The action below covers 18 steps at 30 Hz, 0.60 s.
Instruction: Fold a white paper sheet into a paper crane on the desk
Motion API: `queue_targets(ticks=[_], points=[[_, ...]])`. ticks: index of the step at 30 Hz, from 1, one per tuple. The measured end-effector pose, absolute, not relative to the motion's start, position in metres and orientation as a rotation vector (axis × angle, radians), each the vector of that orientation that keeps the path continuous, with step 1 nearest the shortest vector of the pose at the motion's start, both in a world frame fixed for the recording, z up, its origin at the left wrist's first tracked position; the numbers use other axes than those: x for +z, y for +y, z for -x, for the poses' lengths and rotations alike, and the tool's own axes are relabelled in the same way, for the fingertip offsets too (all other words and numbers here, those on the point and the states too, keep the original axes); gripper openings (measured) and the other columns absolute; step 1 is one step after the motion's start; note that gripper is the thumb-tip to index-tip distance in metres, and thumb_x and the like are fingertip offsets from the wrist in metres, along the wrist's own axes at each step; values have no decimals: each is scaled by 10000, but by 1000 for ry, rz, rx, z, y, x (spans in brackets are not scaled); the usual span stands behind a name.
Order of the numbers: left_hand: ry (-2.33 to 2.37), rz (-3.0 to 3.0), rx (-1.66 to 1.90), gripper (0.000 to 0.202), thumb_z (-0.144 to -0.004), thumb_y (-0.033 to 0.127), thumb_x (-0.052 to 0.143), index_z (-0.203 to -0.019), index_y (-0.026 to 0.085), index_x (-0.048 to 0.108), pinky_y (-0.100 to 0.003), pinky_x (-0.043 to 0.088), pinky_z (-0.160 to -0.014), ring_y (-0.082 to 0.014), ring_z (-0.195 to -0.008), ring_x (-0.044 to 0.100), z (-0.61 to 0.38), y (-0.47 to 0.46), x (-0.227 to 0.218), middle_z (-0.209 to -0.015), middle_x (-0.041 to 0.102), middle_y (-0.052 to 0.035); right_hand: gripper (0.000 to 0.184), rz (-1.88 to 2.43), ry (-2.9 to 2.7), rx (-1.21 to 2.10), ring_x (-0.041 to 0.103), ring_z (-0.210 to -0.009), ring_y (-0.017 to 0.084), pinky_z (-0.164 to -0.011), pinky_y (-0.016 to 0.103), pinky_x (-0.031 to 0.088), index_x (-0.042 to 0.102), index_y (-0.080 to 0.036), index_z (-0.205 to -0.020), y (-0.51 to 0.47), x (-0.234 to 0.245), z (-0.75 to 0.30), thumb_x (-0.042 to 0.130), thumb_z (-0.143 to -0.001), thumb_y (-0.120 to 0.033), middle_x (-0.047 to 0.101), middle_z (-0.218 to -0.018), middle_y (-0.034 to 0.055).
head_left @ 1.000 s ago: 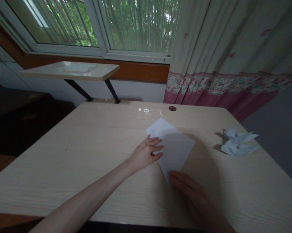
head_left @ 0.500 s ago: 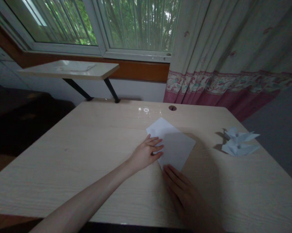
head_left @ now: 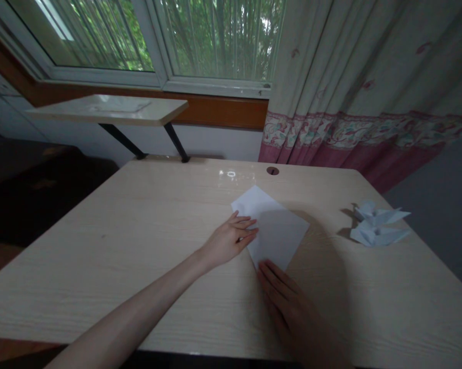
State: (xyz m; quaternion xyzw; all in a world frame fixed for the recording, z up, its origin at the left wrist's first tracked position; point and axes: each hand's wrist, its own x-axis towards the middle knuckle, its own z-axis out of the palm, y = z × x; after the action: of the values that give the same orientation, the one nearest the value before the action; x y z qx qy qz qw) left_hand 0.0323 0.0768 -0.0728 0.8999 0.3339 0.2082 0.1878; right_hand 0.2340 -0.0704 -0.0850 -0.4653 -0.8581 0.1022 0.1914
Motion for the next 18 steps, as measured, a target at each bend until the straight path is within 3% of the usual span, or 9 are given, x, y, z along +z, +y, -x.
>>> queue_targets(ticks=[8, 18], points=[[756, -2581, 439, 314, -986, 367, 443, -1265, 316, 577, -475, 85, -1169, -180, -1294, 464, -17, 92, -66, -1380, 531, -21, 559, 1323, -2374, 308, 352, -1357, 188, -1057, 356, 427, 374, -188, -1430, -69, -82, -232, 419, -885, -73, 428, -1453, 44], [688, -2678, 375, 341, -990, 374, 433, -1313, 319, 528, -476, 39, -1167, -188, -1318, 436, -16, 94, -63, -1378, 532, -26, 544, 1305, -2351, 331, 366, -1350, 194, -1056, 374, 426, 386, -188, -1423, -69, -83, -233, 427, -891, -80, 431, -1448, 52]])
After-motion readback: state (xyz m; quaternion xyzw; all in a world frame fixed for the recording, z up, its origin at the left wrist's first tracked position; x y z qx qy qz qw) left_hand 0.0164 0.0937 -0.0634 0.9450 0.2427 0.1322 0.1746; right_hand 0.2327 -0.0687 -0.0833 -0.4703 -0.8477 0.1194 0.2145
